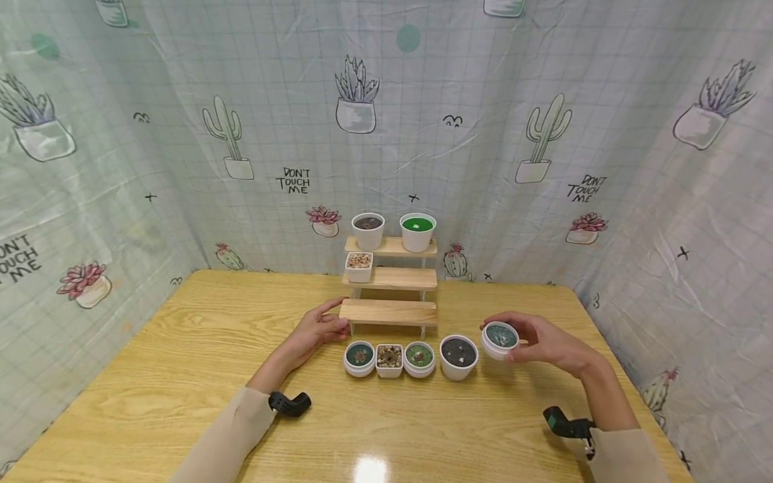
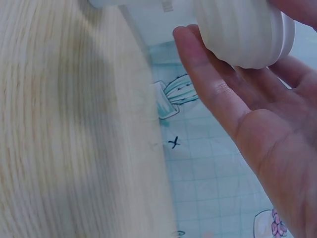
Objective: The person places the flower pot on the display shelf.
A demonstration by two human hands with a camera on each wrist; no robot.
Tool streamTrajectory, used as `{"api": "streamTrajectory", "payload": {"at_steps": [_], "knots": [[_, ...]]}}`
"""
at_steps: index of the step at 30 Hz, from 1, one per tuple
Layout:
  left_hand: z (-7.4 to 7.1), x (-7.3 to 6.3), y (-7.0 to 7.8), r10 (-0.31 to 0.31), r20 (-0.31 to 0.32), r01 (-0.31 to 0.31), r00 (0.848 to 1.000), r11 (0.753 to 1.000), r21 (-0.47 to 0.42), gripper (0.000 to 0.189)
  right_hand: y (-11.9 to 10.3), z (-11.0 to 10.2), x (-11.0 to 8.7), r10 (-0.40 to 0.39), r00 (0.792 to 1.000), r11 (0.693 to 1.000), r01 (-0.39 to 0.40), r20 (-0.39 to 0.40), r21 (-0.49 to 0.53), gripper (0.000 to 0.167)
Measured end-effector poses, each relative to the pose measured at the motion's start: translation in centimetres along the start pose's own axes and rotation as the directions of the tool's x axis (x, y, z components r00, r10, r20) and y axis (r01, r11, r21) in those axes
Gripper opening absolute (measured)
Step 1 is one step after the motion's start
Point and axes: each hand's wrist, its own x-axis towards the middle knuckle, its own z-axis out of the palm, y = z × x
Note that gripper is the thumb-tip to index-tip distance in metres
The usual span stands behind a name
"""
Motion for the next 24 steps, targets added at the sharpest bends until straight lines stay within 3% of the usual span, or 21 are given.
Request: {"api": "streamTrajectory", "payload": {"at_steps": [7,16,24], "knots": [[0.1,-0.2,0.2,0.001,-0.006,0.0,1.0,1.0,0.006,0.07,-0.7,0.1,0.1,0.026,0.999,0.999,-0.027,-0.043,-0.025,0.057],[0.1,-0.1,0.4,-0.005,-0.008,0.005,1.0,1.0,-0.002,0.071,-1.5,0.7,0.5,0.12,0.982,0.987,-0.134,-0.146,-0.092,0.055],[0.1,-0.1,0.3,-0.01,-0.001,0.01,1.0,1.0,0.001,0.072,-1.7,1.2,1.0,0.125,0.967,0.984,-0.149,-0.221,-0.098,0.061]]}}
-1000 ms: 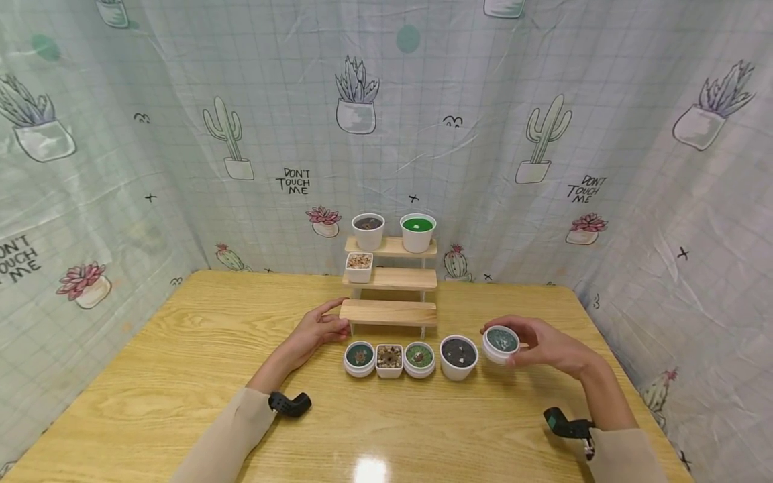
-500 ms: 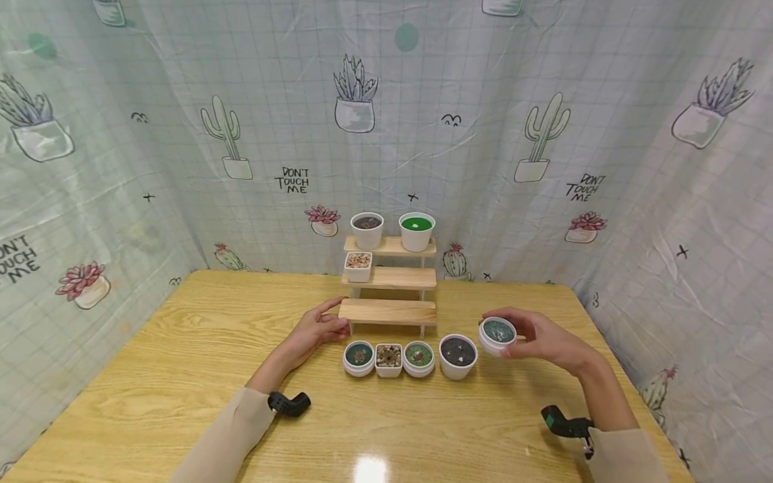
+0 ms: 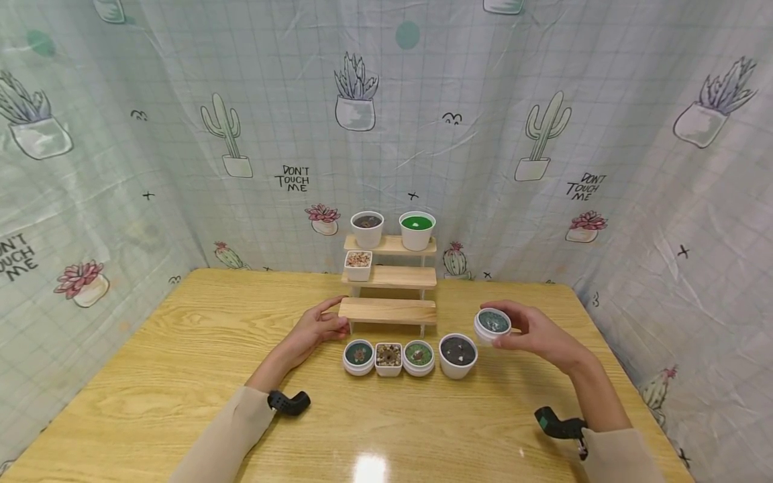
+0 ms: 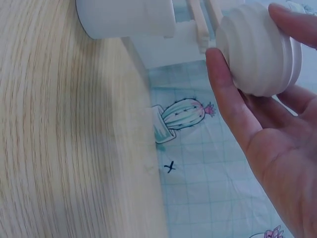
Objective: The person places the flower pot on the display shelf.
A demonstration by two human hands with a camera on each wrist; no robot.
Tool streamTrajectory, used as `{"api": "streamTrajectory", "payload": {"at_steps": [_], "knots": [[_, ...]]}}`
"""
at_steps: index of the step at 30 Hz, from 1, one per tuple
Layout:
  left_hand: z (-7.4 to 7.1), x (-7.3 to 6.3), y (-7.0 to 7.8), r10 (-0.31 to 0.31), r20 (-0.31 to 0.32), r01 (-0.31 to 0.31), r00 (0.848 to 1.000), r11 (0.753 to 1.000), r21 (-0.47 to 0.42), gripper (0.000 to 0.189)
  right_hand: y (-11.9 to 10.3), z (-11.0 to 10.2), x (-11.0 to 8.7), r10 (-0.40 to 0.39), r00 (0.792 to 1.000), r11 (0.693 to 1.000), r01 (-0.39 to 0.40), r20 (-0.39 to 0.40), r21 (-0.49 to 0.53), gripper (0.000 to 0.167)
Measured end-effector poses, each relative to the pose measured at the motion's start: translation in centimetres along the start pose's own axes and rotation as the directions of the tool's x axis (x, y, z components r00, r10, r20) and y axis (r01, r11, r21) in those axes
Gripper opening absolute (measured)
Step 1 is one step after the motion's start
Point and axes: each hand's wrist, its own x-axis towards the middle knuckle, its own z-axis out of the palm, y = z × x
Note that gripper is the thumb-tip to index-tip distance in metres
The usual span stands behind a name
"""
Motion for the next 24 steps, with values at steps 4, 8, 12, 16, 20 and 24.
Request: {"api": "streamTrajectory", "payload": {"at_steps": [4,8,12,16,20,24], "knots": [[0.0,0.0,-0.1,-0.002,-0.004,0.002,1.0,1.0,-0.003,0.072,-0.2,0.2,0.2,0.003,1.0,1.0,-0.003,-0.019,0.004,0.06],[-0.1,0.1,-0.1,0.001,-0.002,-0.001,1.0,1.0,-0.004,0.072,-0.6,0.5,0.2,0.013,0.999,1.0,-0.013,-0.03,0.011,0.06],[-0.1,0.1,-0.1,0.003,0.002,-0.003,1.0,1.0,-0.004,0.072,-0.9,0.8,0.2,0.034,0.998,0.999,-0.033,-0.044,0.016,0.061],[-0.1,0.1,-0.1,0.001,-0.001,-0.002,1.0,1.0,-0.005,0.072,-1.2,0.8,0.4,0.039,0.998,0.999,-0.038,-0.058,0.016,0.06],[-0.1,0.1,-0.1,0.0,-0.003,0.0,1.0,1.0,-0.002,0.072,-1.3,0.9,0.5,0.042,0.997,0.999,-0.041,-0.072,0.006,0.06],[-0.1,0.1,-0.1,0.004,-0.002,-0.004,1.0,1.0,0.006,0.072,-1.6,1.1,0.6,0.058,0.995,0.998,-0.059,-0.084,-0.009,0.063]]}}
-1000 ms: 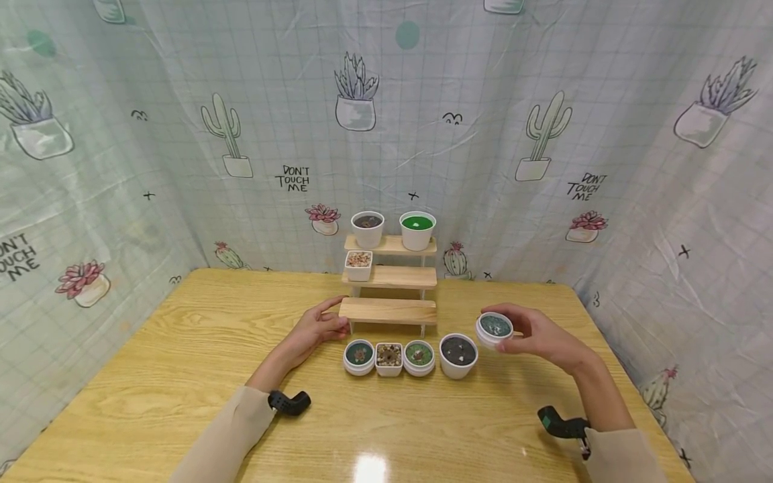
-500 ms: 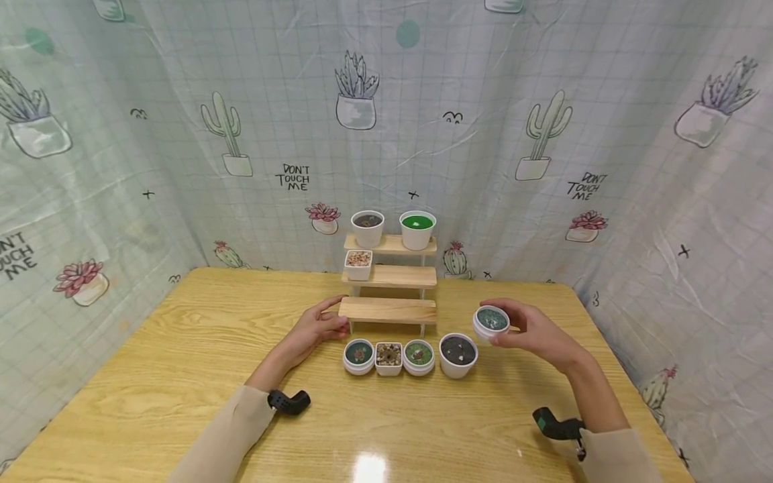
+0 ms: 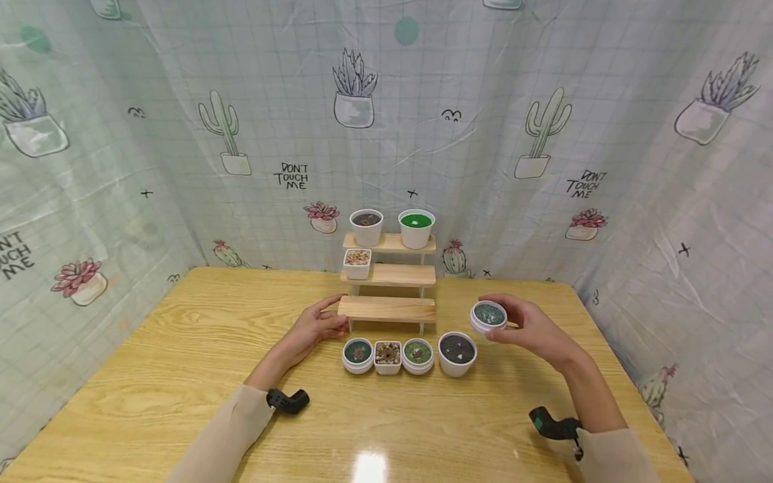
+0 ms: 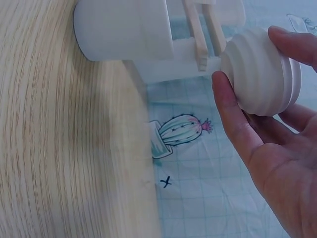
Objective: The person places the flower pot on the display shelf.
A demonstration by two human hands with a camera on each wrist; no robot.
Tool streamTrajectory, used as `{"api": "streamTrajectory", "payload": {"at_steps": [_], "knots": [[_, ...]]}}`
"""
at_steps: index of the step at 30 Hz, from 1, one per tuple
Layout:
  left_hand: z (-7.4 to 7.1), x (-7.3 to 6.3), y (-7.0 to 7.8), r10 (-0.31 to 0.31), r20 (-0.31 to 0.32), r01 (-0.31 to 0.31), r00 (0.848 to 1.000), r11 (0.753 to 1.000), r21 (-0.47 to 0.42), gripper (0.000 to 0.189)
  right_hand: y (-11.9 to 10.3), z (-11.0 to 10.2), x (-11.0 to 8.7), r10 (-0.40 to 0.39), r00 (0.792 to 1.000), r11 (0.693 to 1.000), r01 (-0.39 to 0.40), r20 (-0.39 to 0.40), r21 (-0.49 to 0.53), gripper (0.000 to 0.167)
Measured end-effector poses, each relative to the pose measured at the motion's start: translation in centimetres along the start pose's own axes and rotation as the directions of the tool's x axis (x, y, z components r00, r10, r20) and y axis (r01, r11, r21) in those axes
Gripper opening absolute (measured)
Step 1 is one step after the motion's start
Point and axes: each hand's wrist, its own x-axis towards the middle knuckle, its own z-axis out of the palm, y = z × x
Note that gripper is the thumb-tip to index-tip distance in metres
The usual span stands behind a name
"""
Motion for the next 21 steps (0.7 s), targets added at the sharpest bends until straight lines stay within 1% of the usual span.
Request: {"api": "streamTrajectory", "payload": {"at_steps": [5,13,21], "knots": [[0.1,-0.12,0.13,0.002,-0.009,-0.002,1.0,1.0,-0.005,0.071,-0.23,0.19,0.14,0.014,1.0,1.0,-0.014,-0.012,-0.008,0.064],[-0.04,-0.14,0.1,-0.003,-0.028,0.003,1.0,1.0,-0.004,0.07,-0.24,0.52,0.57,0.006,1.0,1.0,-0.006,-0.02,0.014,0.062],[0.1,0.04,0.08,-0.006,-0.013,0.006,1.0,1.0,-0.007,0.071,-0.18,0.84,0.66,0.009,0.999,1.0,-0.008,-0.032,0.022,0.063]]}}
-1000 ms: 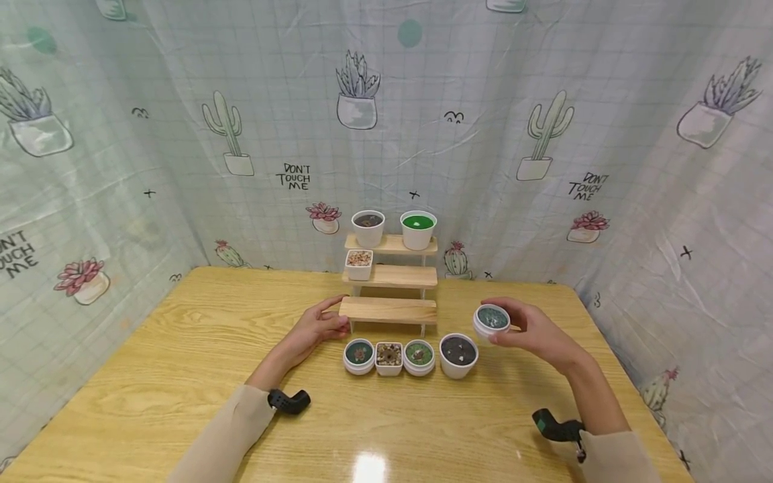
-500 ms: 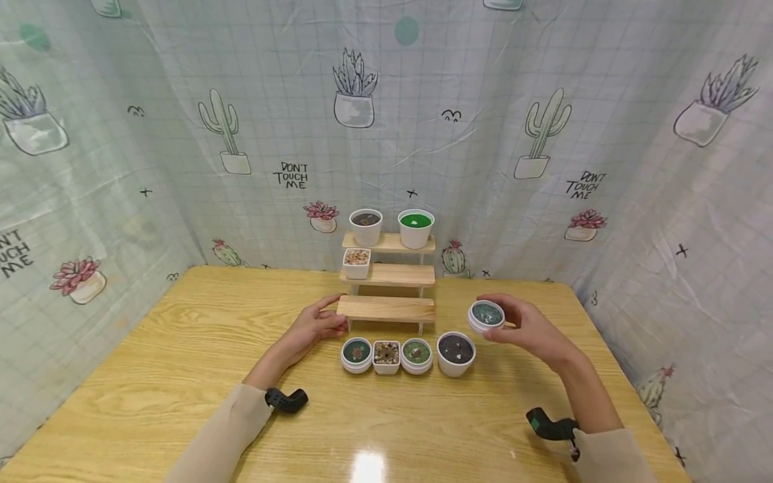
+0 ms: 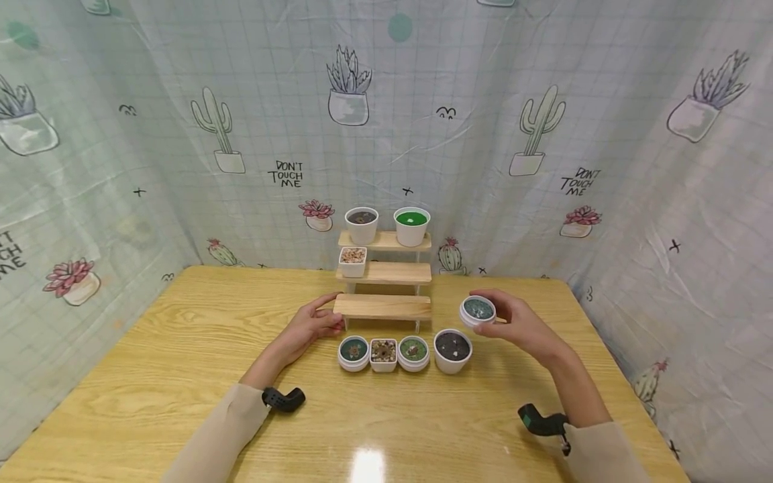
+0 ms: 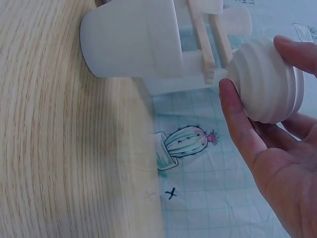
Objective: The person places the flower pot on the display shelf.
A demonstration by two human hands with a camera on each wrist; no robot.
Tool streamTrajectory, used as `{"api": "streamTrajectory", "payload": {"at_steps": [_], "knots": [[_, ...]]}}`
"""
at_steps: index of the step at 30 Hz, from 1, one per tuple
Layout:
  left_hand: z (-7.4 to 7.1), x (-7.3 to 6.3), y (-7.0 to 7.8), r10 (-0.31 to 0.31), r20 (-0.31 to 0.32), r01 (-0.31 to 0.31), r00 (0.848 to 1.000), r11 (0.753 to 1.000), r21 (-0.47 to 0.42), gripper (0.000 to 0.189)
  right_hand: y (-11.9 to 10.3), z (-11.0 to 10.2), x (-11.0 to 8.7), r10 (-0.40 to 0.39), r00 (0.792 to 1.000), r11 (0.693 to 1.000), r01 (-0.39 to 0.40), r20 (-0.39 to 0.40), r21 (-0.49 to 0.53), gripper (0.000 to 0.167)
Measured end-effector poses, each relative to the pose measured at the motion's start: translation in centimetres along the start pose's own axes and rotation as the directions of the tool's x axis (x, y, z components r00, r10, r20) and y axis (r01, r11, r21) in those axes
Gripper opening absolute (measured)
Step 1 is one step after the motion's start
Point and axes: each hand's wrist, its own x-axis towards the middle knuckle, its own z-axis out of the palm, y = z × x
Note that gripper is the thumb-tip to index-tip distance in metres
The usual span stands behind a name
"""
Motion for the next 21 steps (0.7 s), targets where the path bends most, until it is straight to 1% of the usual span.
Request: {"api": "streamTrajectory", "payload": {"at_steps": [4,11,15,21], "knots": [[-0.1,0.1,0.0,-0.001,-0.004,0.001,1.0,1.0,0.003,0.07,-0.2,0.2,0.3,0.005,1.0,1.0,-0.005,-0.006,-0.01,0.064],[-0.2,0.1,-0.1,0.007,0.003,-0.007,1.0,1.0,-0.009,0.073,-0.4,0.4,1.2,-0.015,1.0,1.0,0.015,-0.001,-0.009,0.064],[-0.1,0.0,-0.1,0.006,0.0,-0.006,1.0,1.0,-0.01,0.073,-0.3,0.5,1.7,-0.013,1.0,1.0,0.013,0.001,-0.011,0.065],[0.0,-0.1,0.0,0.006,0.008,-0.006,1.0,1.0,0.005,0.073,-0.5,0.8,2.4,-0.023,1.0,1.0,0.023,0.006,-0.021,0.064]]}}
